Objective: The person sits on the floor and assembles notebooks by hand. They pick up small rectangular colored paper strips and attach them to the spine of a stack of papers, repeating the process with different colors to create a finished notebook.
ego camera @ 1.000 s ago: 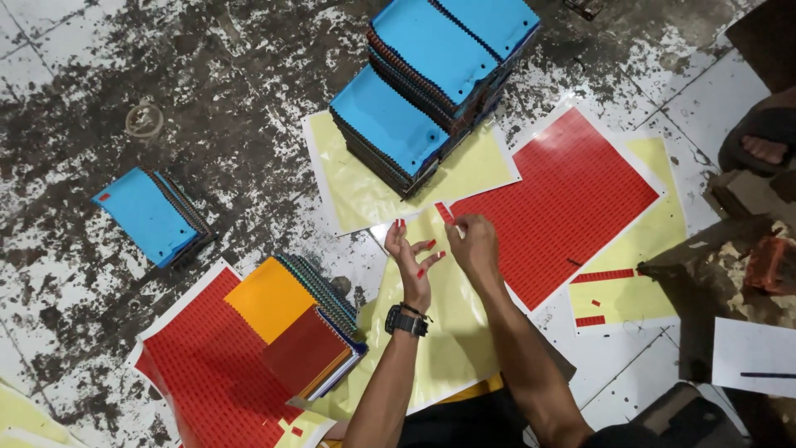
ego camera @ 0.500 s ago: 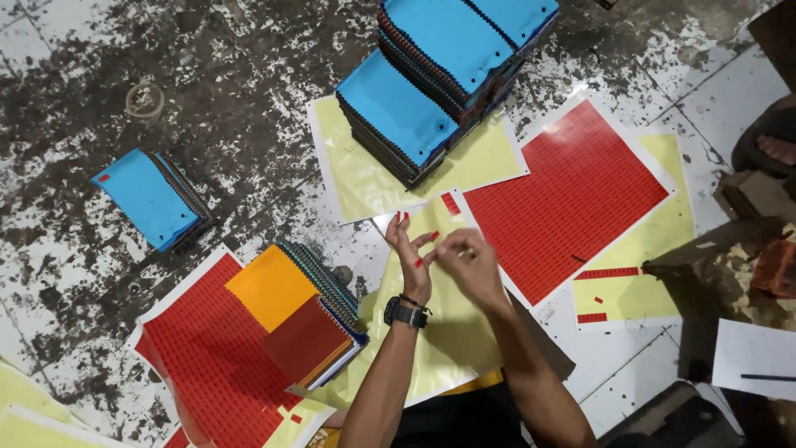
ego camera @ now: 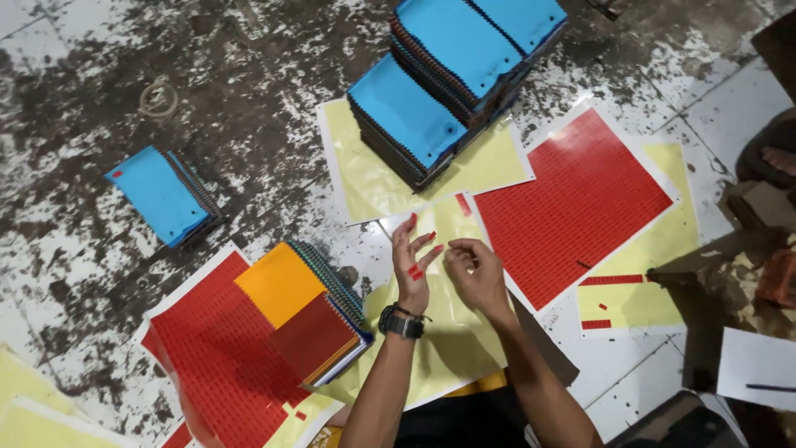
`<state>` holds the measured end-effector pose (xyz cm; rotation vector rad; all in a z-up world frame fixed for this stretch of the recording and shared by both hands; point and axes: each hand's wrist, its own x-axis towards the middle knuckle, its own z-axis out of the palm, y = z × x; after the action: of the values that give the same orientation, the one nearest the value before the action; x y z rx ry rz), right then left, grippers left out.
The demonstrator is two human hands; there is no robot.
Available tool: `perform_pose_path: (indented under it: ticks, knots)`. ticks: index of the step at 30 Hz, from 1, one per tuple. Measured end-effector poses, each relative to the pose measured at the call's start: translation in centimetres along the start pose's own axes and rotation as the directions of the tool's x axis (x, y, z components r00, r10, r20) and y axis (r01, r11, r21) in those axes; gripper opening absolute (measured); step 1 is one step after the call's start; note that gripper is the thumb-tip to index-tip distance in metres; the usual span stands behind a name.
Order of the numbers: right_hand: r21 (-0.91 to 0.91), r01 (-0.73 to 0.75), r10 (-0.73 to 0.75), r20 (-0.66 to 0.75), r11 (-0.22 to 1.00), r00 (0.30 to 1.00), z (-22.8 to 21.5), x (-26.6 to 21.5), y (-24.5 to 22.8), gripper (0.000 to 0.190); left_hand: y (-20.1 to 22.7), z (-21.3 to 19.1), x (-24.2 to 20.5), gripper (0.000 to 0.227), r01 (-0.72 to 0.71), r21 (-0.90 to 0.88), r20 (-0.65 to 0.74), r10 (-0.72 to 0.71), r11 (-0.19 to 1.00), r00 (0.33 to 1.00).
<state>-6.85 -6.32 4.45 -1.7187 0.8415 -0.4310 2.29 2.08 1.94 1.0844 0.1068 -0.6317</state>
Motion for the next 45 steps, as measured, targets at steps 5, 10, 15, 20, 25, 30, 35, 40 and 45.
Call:
perform_pose_path:
  ticks: [5,10,15,20,25,30,35,40,45]
  knots:
    - [0.002,0.235,-0.232,0.18,0.972,0.956,0.8,1.4,-4.3,0.021,5.2,-2.7,-2.3,0.048,-0.197,0.199,-0.021,0.205,0.96,0.978]
    - [0.054,0.447,-0.43,0.392,0.893,0.813,2.7,1.2,-9.4,0.011,11.3,-4.9,-5.6,0.049,-0.31,0.484,0.043,0.331,0.819,0.943]
    - [0.093,0.521,-0.484,0.534,0.849,0.694,4.6,0.5,-11.5,0.01,11.7,-7.5,-6.5,0.045,-0.397,0.547,0.072,0.432,0.737,0.899]
    - [0.082,0.618,-0.558,0.532,0.782,0.637,6.7,0.2,-11.5,0.005,12.5,-8.7,-7.4,0.049,-0.433,0.527,0.05,0.482,0.731,0.875]
    - [0.044,0.689,-0.607,0.514,0.724,0.606,10.9,1.2,-11.5,0.002,16.6,-11.3,-9.6,0.056,-0.42,0.653,-0.068,0.602,0.629,0.796]
    - [0.034,0.579,-0.411,0.737,0.815,0.536,18.9,2.2,-12.6,0.008,15.9,-20.4,-7.3,0.021,-0.299,0.879,-0.094,0.751,0.37,0.653]
    - [0.058,0.508,-0.319,0.837,0.859,0.445,24.9,3.5,-10.8,0.011,13.3,-25.7,-4.6,0.019,-0.179,0.962,-0.047,0.769,0.208,0.638]
    - [-0.011,0.487,-0.245,0.854,0.873,0.46,26.5,4.6,-8.3,0.013,12.4,-26.0,-4.3,0.017,-0.128,0.975,-0.047,0.733,0.181,0.679]
    - [-0.015,0.54,-0.245,0.88,0.842,0.408,26.6,5.5,-7.1,0.012,11.9,-25.9,-3.4,0.015,-0.181,0.972,-0.001,0.77,0.151,0.638]
